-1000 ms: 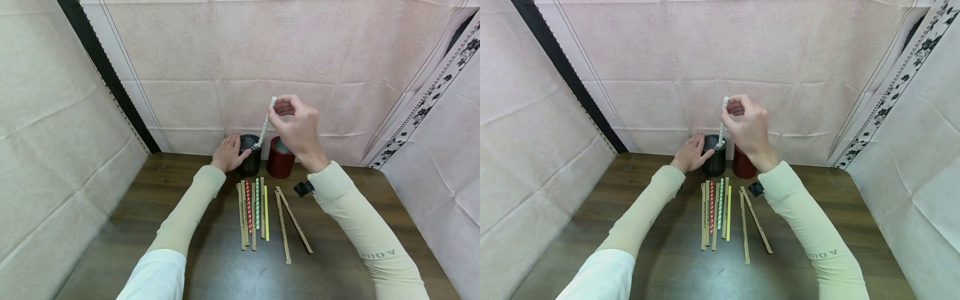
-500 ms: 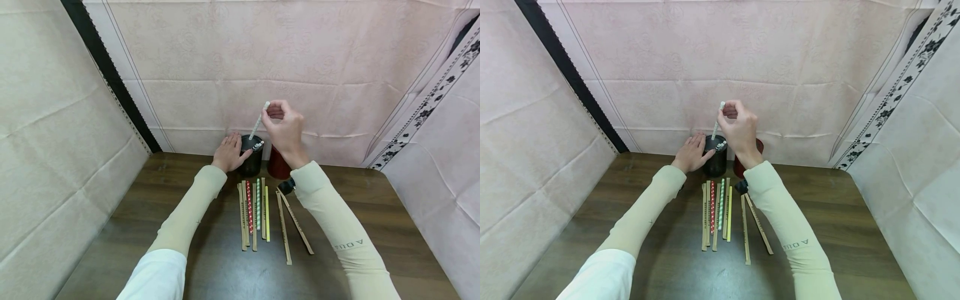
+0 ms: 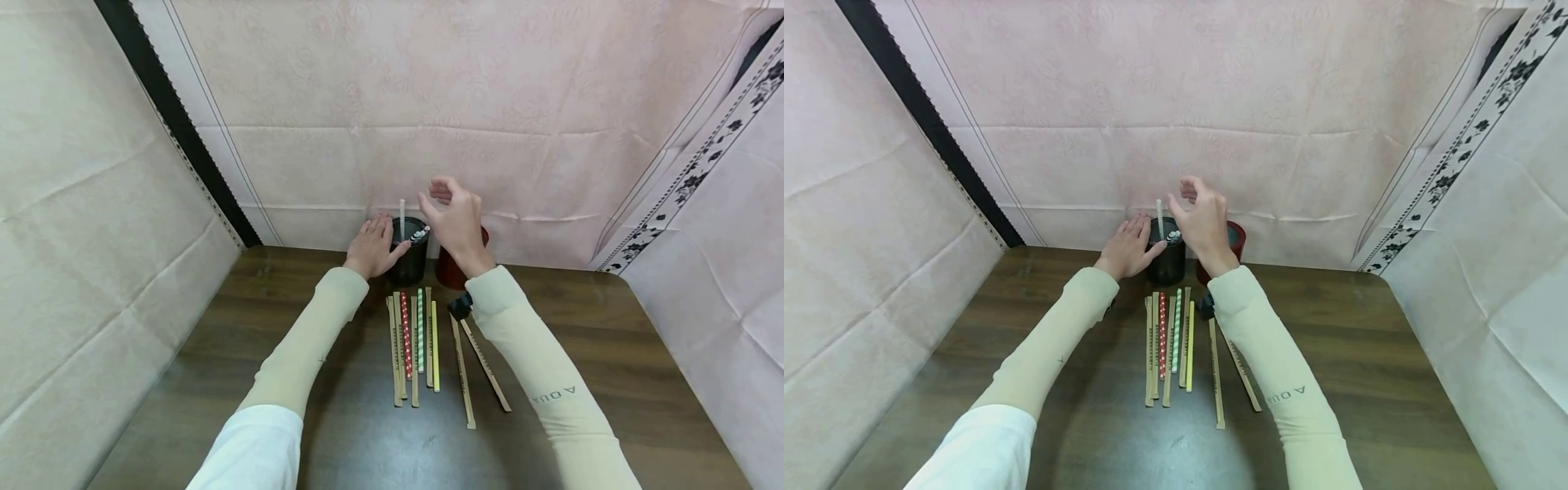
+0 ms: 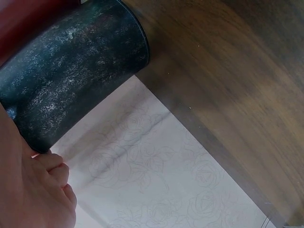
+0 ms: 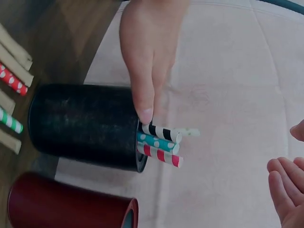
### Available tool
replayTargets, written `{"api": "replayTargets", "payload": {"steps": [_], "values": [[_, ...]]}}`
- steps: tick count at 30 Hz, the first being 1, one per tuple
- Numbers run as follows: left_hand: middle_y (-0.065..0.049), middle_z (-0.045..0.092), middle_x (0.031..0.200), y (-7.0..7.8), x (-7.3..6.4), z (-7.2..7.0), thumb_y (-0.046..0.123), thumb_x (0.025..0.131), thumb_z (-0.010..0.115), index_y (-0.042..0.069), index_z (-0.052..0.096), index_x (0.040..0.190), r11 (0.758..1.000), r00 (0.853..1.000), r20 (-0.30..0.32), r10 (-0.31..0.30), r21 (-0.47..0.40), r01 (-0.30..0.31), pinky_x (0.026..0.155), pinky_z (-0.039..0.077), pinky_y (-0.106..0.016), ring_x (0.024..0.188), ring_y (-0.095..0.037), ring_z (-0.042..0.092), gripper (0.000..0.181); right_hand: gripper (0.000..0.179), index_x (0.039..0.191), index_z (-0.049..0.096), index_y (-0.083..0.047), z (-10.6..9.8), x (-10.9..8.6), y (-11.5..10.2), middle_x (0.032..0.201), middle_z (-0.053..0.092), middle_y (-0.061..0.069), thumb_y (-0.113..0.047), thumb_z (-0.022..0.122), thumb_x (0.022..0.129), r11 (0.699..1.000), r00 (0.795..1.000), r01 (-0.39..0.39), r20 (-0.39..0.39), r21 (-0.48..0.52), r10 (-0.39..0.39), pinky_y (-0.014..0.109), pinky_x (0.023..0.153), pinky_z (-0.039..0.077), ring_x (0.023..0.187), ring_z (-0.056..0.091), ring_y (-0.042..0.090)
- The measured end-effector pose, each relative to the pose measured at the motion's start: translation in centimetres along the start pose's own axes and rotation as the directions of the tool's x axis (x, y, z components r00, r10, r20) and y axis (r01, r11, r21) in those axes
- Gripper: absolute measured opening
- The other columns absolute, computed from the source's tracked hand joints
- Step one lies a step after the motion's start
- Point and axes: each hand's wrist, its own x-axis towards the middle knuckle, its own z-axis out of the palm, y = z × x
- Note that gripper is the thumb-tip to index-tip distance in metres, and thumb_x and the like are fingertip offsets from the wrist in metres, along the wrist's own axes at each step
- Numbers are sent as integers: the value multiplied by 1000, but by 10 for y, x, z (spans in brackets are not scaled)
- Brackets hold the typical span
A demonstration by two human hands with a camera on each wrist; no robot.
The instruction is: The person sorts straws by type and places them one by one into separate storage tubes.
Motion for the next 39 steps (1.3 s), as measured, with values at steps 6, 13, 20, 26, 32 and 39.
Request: {"api": "replayTargets", "payload": {"steps": [6, 13, 20, 26, 32, 39], "values": [[-18, 11, 178, 0, 1, 0, 67, 110, 19, -1, 11, 169, 1000, 1000, 20, 0, -3, 0, 137, 11, -44, 167, -30, 11, 89, 30, 118, 74, 4, -14, -8, -2, 111, 79, 21, -16, 78, 96, 999, 998, -6, 63, -45, 8, 41, 92, 64, 102, 78, 33], [-16, 5, 179, -4, 6, 4, 68, 109, 16, 1, 4, 169, 1000, 998, 67, -18, 6, 18, 137, 8, -43, 168, -29, 6, 90, 31, 117, 73, 6, -32, -16, -4, 109, 79, 23, -16, 79, 96, 991, 983, -3, 182, -133, 27, 48, 89, 65, 96, 79, 35], [-16, 3, 179, -3, 5, 3, 68, 109, 15, 1, 6, 169, 1000, 997, 71, -17, 23, 16, 137, 7, -43, 168, -29, 4, 90, 32, 116, 73, 6, -49, -24, -1, 107, 80, 23, -19, 78, 96, 973, 961, -54, 255, -226, 112, 48, 87, 65, 95, 80, 35], [-18, 7, 178, -2, 1, 2, 67, 110, 16, -1, 11, 168, 1000, 999, 34, 0, 18, -1, 137, 10, -44, 167, -31, 8, 90, 33, 117, 73, 7, -57, -33, 8, 109, 79, 23, -20, 76, 98, 946, 922, -122, 319, -299, 220, 49, 90, 64, 101, 79, 35], [-19, 8, 178, -2, 0, 1, 66, 110, 16, -2, 12, 168, 1000, 1000, 28, 3, 21, -3, 137, 10, -44, 167, -31, 9, 90, 34, 117, 72, 6, -58, -43, 20, 108, 80, 21, -22, 76, 98, 919, 875, -158, 380, -361, 300, 49, 90, 64, 100, 78, 34], [-18, 9, 178, -1, -1, 0, 66, 110, 16, -1, 12, 168, 1000, 1000, 28, 4, 22, -4, 137, 11, -43, 167, -31, 10, 89, 38, 120, 73, 6, -49, -55, 34, 112, 80, 21, -25, 76, 98, 894, 815, -178, 448, -411, 369, 49, 92, 63, 104, 78, 33]]}}
